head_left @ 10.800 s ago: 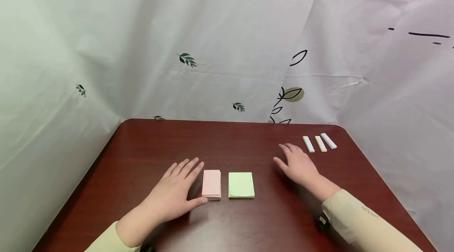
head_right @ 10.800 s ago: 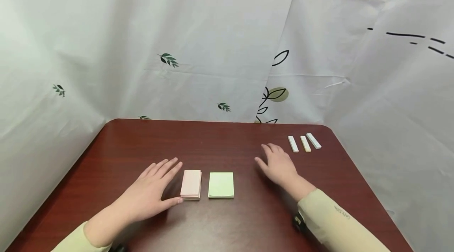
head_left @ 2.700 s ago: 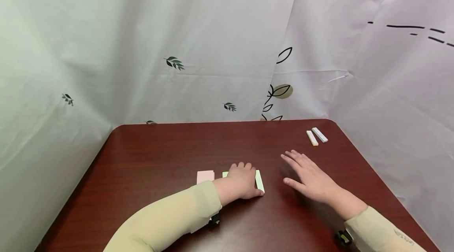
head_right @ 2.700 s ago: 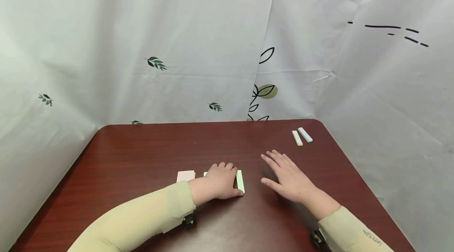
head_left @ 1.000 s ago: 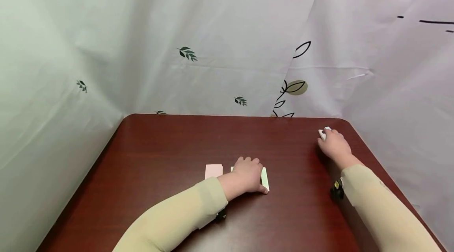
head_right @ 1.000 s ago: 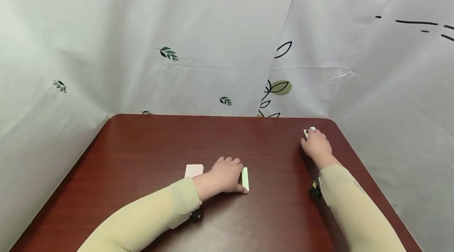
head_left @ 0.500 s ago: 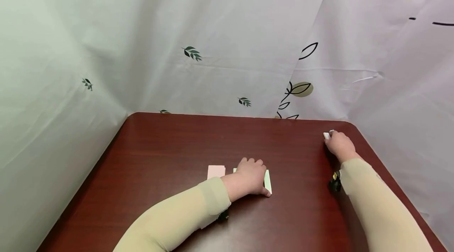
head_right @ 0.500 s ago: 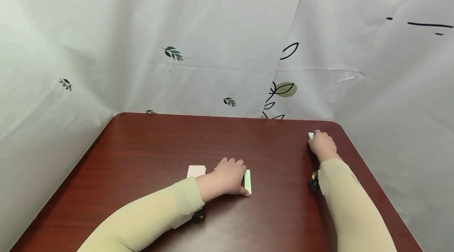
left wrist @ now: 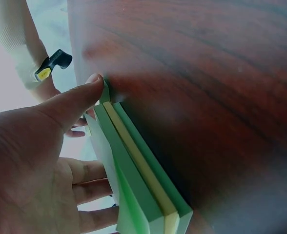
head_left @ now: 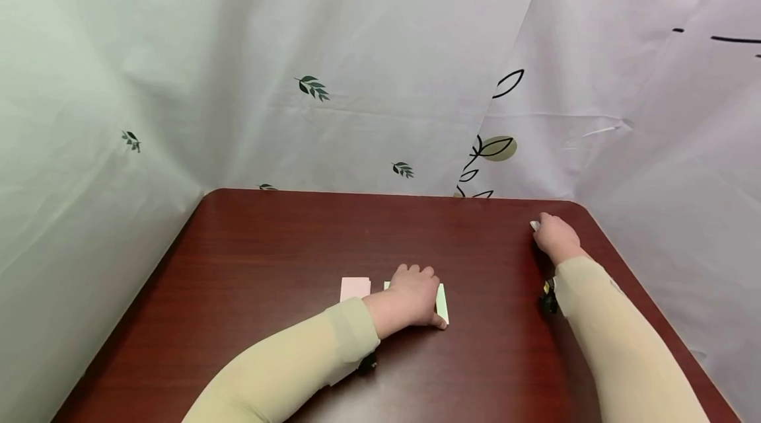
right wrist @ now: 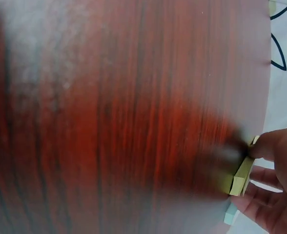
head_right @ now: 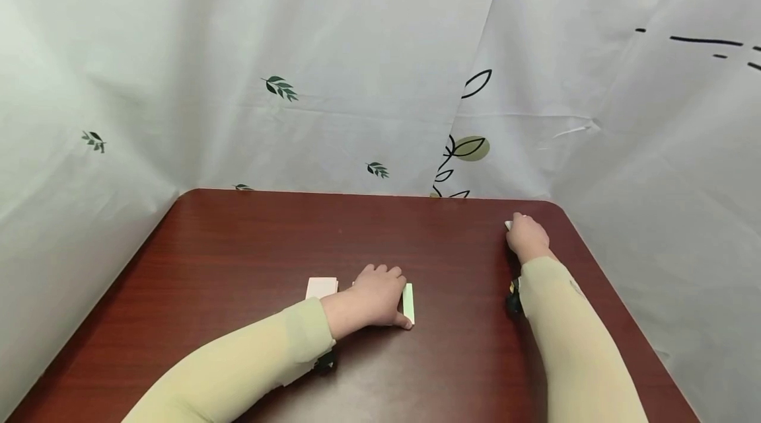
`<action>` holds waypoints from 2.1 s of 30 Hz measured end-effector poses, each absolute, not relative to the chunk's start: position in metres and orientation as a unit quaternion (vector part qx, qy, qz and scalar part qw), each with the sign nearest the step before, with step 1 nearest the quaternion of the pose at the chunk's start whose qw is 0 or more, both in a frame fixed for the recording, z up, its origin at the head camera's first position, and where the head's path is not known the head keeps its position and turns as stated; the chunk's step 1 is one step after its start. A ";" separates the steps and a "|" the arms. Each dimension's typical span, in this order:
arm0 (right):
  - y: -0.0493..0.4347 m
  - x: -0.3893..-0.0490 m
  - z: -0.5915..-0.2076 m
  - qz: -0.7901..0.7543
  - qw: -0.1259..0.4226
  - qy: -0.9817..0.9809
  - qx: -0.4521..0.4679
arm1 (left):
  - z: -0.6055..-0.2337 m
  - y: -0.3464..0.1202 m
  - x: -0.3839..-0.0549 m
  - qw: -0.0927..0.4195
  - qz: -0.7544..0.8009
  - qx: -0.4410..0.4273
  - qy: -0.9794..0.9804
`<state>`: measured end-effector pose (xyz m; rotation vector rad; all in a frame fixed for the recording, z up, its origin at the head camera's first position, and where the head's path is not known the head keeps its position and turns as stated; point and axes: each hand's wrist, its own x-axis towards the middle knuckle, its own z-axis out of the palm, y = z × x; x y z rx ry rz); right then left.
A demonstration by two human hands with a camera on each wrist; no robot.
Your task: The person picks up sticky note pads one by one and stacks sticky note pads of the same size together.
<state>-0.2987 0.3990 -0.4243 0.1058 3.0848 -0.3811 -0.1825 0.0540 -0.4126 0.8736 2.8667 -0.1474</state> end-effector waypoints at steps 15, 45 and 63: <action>0.398 -0.298 -0.418 -0.113 0.042 0.992 0.031 | -0.413 0.054 -0.185 0.069 -0.048 0.292 0.953; 0.310 -0.234 -0.420 -0.158 0.086 0.982 -0.054 | -0.412 0.053 -0.185 0.063 -0.038 0.296 0.952; 0.231 -0.177 -0.427 -0.204 0.065 0.972 -0.100 | -0.411 0.052 -0.182 0.071 -0.043 0.293 0.953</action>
